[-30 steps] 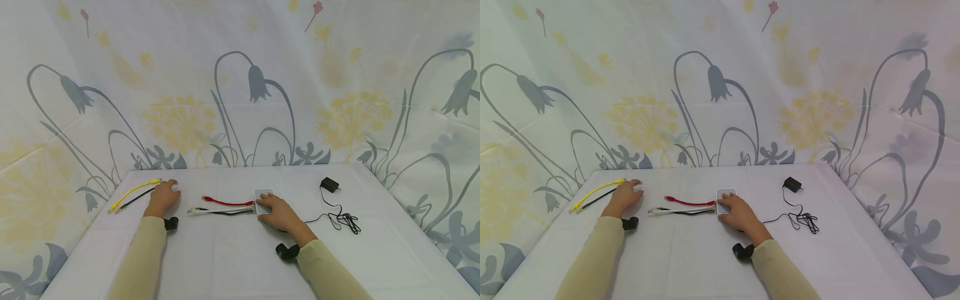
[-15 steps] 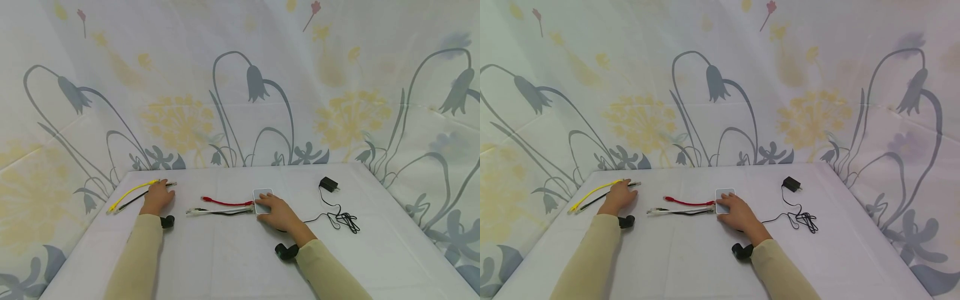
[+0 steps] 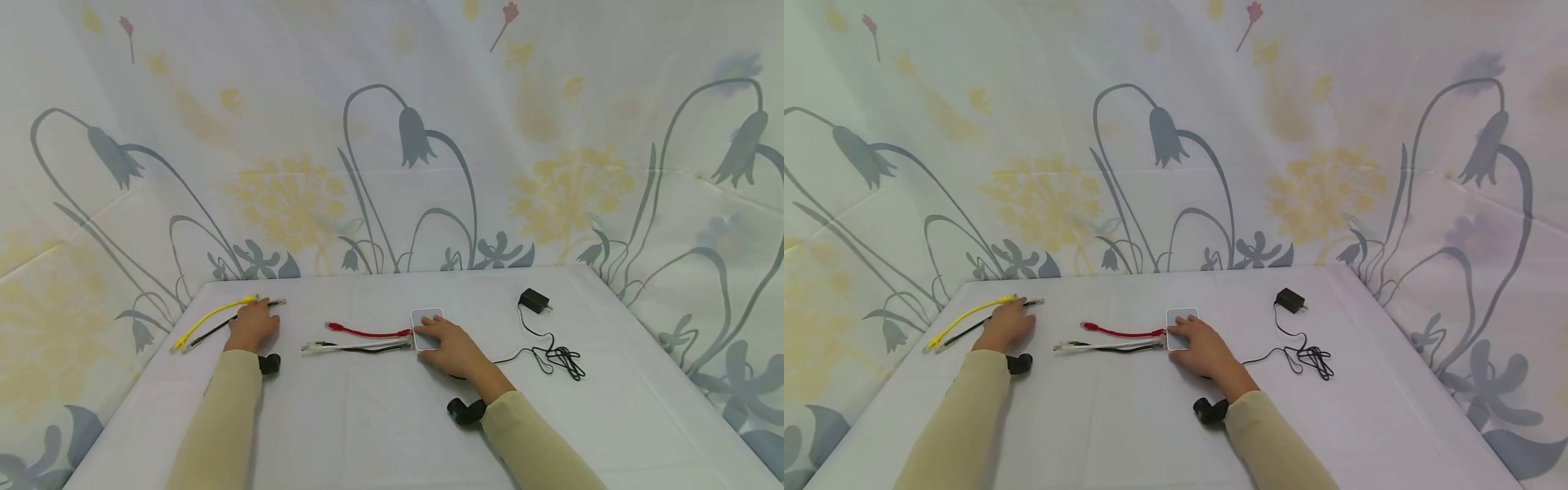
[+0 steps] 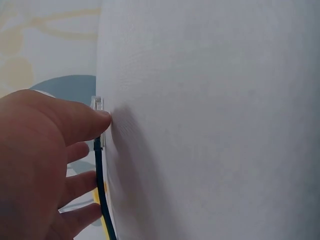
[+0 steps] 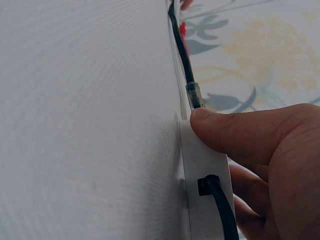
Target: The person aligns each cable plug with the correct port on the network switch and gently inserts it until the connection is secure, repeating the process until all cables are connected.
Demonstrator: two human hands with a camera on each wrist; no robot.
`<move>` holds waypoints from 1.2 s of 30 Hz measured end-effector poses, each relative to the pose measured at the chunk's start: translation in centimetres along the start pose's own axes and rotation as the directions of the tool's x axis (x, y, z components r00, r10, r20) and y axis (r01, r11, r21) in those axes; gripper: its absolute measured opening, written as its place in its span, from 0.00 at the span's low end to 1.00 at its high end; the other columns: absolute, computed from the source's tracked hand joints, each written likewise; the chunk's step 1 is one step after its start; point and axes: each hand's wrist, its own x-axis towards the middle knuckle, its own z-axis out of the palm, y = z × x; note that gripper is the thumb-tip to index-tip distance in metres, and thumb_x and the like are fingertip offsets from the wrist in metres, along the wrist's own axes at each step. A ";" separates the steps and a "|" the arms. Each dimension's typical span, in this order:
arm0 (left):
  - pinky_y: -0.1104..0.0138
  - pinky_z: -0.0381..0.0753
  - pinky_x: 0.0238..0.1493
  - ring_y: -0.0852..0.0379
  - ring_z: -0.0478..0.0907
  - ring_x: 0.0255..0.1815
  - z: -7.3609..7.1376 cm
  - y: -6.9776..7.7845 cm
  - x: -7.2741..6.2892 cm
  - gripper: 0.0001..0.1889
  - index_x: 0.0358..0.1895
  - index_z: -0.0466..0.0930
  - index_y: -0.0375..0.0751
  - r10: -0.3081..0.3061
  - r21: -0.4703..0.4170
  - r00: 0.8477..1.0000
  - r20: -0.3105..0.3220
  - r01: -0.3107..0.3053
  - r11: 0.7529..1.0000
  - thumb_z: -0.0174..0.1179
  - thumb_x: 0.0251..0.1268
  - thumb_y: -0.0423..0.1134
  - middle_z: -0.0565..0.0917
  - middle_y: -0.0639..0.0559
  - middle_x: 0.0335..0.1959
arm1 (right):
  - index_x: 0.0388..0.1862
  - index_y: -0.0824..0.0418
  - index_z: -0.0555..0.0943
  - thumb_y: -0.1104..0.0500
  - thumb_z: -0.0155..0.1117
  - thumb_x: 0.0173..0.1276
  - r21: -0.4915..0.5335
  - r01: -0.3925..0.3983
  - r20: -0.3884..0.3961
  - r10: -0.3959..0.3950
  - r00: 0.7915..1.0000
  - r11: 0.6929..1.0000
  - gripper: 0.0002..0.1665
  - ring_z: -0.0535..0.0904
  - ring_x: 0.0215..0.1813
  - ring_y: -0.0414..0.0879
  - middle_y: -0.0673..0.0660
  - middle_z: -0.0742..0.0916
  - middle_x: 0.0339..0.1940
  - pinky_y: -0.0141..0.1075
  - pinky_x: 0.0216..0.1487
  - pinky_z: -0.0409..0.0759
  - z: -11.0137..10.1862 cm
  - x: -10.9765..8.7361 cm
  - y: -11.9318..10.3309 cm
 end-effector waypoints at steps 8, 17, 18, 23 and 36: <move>0.31 0.60 0.59 0.24 0.59 0.66 0.1 0.6 -0.5 0.27 0.69 0.64 0.31 -0.021 0.004 0.998 -0.055 0.021 1.000 0.44 0.72 0.43 0.64 0.25 0.67 | 0.63 0.50 0.78 0.52 0.70 0.61 -0.005 -0.006 -0.003 0.006 1.000 1.000 0.30 0.57 0.78 0.55 0.52 0.73 0.72 0.55 0.74 0.59 0.2 0.1 0.1; 0.34 0.64 0.55 0.27 0.68 0.58 0.2 1.1 -0.6 0.19 0.59 0.76 0.34 -0.047 -0.014 0.994 -0.097 0.046 0.999 0.46 0.71 0.37 0.74 0.28 0.58 | 0.63 0.51 0.78 0.53 0.70 0.61 0.001 -0.003 -0.003 0.003 1.000 1.000 0.29 0.57 0.78 0.56 0.53 0.73 0.72 0.56 0.73 0.59 0.1 0.1 0.0; 0.35 0.65 0.54 0.27 0.68 0.57 0.2 1.2 -0.6 0.18 0.58 0.77 0.34 -0.046 -0.017 0.994 -0.104 0.044 0.999 0.47 0.71 0.37 0.75 0.29 0.57 | 0.63 0.51 0.78 0.53 0.70 0.61 -0.001 -0.004 -0.002 0.004 1.000 1.000 0.29 0.57 0.78 0.56 0.53 0.73 0.72 0.56 0.73 0.59 0.1 0.1 0.0; 0.36 0.66 0.53 0.28 0.70 0.57 0.3 1.5 -0.7 0.16 0.55 0.79 0.36 -0.024 -0.034 0.993 -0.114 0.020 0.999 0.49 0.70 0.38 0.77 0.31 0.56 | 0.63 0.50 0.78 0.53 0.70 0.61 -0.007 -0.008 -0.001 0.008 1.000 1.000 0.29 0.57 0.78 0.56 0.53 0.73 0.72 0.56 0.73 0.59 0.0 0.0 -0.1; 0.39 0.69 0.52 0.32 0.73 0.57 0.2 2.5 -1.1 0.16 0.54 0.79 0.37 -0.006 -0.088 0.997 -0.080 -0.001 0.996 0.50 0.69 0.39 0.79 0.35 0.57 | 0.63 0.51 0.79 0.53 0.70 0.60 -0.016 -0.001 -0.006 0.001 1.000 1.000 0.30 0.58 0.77 0.57 0.54 0.74 0.71 0.56 0.73 0.60 0.0 0.0 0.0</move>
